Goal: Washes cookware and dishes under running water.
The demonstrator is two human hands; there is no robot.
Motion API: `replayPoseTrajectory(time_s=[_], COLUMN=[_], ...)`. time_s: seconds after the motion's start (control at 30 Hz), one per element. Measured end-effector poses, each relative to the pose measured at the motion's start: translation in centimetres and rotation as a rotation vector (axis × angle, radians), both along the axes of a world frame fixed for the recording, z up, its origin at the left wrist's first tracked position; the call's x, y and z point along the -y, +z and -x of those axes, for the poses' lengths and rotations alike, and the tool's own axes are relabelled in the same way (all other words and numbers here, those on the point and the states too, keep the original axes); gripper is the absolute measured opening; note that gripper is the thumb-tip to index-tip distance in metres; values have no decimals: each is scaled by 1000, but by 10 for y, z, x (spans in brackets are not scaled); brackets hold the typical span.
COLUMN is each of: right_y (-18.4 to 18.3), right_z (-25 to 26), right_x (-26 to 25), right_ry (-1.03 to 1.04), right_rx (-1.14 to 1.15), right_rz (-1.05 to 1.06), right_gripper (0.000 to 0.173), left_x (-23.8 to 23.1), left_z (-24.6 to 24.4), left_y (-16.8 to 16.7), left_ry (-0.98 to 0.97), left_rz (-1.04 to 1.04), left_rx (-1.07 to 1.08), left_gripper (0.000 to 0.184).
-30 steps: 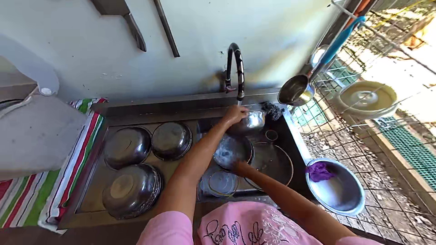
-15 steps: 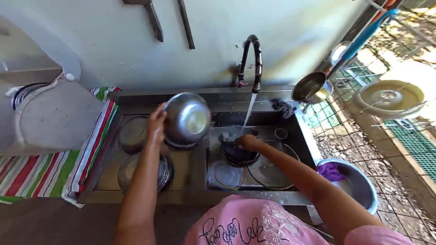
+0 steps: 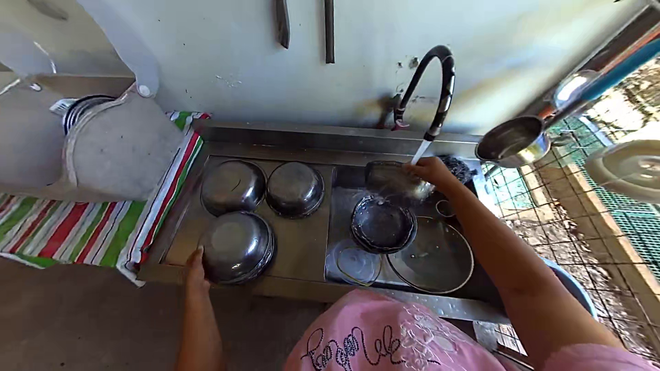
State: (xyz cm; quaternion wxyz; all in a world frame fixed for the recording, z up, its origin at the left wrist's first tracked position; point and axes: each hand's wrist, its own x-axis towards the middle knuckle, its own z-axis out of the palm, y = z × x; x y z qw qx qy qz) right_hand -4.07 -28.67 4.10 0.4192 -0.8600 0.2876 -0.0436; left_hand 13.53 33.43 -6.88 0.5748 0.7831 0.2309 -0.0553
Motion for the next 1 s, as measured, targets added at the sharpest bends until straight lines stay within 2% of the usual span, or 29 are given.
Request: replayPoseTrajectory(time_s=[0.1, 0.17, 0.2, 0.27, 0.33, 0.4, 0.5, 0.57, 0.63, 0.7, 0.73, 0.8, 0.87, 0.93, 1.0], right_y=[11, 5, 2, -2, -2, -1, 0, -3, -13, -40, -59, -96, -116, -125, -115], right_z=[16, 25, 28, 33, 34, 31, 12, -7, -15, -17, -17, -13, 4, 26, 44], right_x=[7, 17, 21, 26, 26, 23, -1, -40, -77, -90, -83, -53, -16, 5, -10], right_ry=[-52, -118, -137, -173, -204, -234, -429, -546, -410, -147, 3, 230, 287, 238, 214], right_rx=[111, 169, 205, 262, 287, 308, 440, 565, 573, 485, 419, 195, -52, -190, -285], right_rz=[-100, -210, -261, -351, -459, -592, -810, -916, -944, -787, -619, -72, 318, 427, 280], right_gripper=[25, 25, 25, 25, 25, 28, 31, 25, 32, 49, 53, 59, 66, 70, 68], left_x=[-2, 9, 24, 77, 157, 243, 357, 414, 451, 468, 470, 472, 473, 476, 482], left_z=[-4, -8, -10, -8, 2, 25, 66, 84, 90, 92, 94, 102, 109, 110, 107], left_y=[-1, 17, 29, 56, 72, 76, 64, 54, 44, 38, 37, 39, 40, 36, 32], left_ry=[2, -48, -101, -327, -579, -861, -1239, -1276, -1129, -975, -919, -821, -775, -762, -723], left_rz=[-303, -564, -600, -492, -256, 30, 348, 505, 646, 719, 744, 785, 801, 791, 774], left_rx=[43, 145, 235, 449, 499, 410, 248, 141, 29, -58, -118, -220, -255, -228, -184], left_gripper=[64, 73, 73, 65, 57, 58, 77, 80, 76, 67, 61, 45, 39, 46, 51])
